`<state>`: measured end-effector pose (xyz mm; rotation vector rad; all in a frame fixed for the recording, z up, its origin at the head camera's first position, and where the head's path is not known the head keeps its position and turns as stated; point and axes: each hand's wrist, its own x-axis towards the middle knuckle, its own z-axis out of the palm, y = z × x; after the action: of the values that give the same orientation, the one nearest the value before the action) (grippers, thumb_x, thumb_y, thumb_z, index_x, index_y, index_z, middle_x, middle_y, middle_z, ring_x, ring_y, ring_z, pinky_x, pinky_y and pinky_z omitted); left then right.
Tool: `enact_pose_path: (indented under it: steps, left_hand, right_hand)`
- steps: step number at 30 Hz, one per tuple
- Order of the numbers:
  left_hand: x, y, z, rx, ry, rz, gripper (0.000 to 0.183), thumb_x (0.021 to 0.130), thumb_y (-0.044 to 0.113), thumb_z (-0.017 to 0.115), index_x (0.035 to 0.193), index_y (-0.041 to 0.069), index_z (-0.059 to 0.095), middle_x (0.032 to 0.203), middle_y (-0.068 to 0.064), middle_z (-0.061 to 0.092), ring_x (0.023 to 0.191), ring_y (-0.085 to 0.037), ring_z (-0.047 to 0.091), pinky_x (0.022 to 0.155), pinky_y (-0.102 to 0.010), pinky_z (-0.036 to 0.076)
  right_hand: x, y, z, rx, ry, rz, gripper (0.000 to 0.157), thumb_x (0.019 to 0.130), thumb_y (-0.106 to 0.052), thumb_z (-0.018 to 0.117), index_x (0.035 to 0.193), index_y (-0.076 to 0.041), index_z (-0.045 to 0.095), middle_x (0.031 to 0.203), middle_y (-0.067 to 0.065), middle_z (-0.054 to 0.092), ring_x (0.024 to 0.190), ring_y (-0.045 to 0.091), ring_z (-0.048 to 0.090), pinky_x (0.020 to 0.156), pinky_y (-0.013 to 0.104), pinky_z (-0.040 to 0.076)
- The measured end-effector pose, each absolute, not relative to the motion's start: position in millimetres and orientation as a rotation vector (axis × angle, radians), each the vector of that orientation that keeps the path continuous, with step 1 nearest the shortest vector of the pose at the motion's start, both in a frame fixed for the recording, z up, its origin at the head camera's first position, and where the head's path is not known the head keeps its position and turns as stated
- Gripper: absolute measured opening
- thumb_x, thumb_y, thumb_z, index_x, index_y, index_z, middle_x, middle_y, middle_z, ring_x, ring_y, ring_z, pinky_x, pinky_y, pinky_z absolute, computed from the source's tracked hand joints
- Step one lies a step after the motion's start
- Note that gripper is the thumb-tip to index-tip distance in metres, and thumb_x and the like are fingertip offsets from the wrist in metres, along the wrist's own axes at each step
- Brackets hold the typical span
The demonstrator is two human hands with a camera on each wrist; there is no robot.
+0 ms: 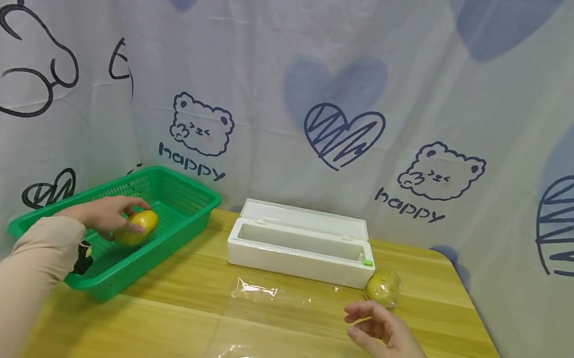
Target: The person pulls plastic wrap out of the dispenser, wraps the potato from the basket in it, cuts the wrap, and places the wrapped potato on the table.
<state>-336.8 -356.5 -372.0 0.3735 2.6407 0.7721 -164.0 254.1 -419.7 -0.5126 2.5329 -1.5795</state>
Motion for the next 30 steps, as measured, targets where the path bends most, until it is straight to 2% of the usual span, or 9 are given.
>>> enact_pose_path:
  steps: [6, 13, 16, 23, 27, 30]
  left_hand:
    - [-336, -351, -366, 0.407, 2.699, 0.822, 0.066, 0.102, 0.031, 0.075, 0.152, 0.004, 0.041, 0.14, -0.04, 0.052, 0.103, -0.032, 0.07, 0.073, -0.044, 0.065]
    - [-334, -342, -355, 0.462, 2.721, 0.952, 0.065, 0.102, 0.027, 0.076, 0.154, 0.004, 0.043, 0.143, -0.04, 0.051, 0.105, -0.029, 0.071, 0.077, -0.044, 0.066]
    - [-333, -337, -351, 0.48, 2.704, 1.009, 0.065, 0.102, 0.023, 0.076, 0.154, 0.003, 0.043, 0.146, -0.042, 0.047, 0.108, -0.031, 0.071, 0.078, -0.044, 0.067]
    - [-328, -326, -344, 0.559, 2.71, 1.06, 0.065, 0.102, 0.019, 0.075, 0.156, 0.004, 0.042, 0.146, -0.04, 0.046, 0.117, -0.05, 0.07, 0.078, -0.043, 0.066]
    - [-326, -317, -339, 0.595, 2.744, 1.038, 0.063, 0.1, 0.023, 0.078, 0.153, 0.009, 0.048, 0.145, -0.036, 0.05, 0.119, -0.05, 0.069, 0.08, -0.045, 0.066]
    - [-324, -311, -335, 0.629, 2.788, 0.992, 0.062, 0.098, 0.028, 0.081, 0.151, 0.013, 0.053, 0.143, -0.031, 0.056, 0.117, -0.043, 0.07, 0.08, -0.045, 0.065]
  right_hand:
    - [-163, 257, -422, -0.517, 2.555, -1.576, 0.031, 0.108, -0.02, 0.067, 0.135, -0.006, 0.063, 0.131, 0.019, 0.067, 0.104, 0.005, 0.068, 0.091, 0.022, 0.058]
    - [-164, 259, -422, -0.549, 2.579, -1.586, 0.03, 0.107, -0.02, 0.067, 0.133, -0.005, 0.064, 0.131, 0.021, 0.067, 0.105, 0.004, 0.068, 0.092, 0.022, 0.059]
    - [-165, 259, -423, -0.558, 2.568, -1.598, 0.03, 0.107, -0.02, 0.067, 0.133, -0.005, 0.064, 0.131, 0.022, 0.067, 0.106, 0.004, 0.069, 0.092, 0.022, 0.059]
    - [-166, 261, -427, -0.573, 2.542, -1.63, 0.029, 0.107, -0.018, 0.067, 0.132, -0.004, 0.064, 0.128, 0.023, 0.066, 0.105, 0.006, 0.069, 0.091, 0.023, 0.059]
    - [-167, 262, -428, -0.554, 2.537, -1.637, 0.03, 0.107, -0.019, 0.067, 0.133, -0.004, 0.064, 0.129, 0.022, 0.066, 0.106, 0.006, 0.069, 0.092, 0.022, 0.059]
    - [-168, 263, -429, -0.527, 2.536, -1.639, 0.032, 0.107, -0.02, 0.067, 0.134, -0.003, 0.064, 0.131, 0.022, 0.066, 0.107, 0.005, 0.069, 0.092, 0.022, 0.059]
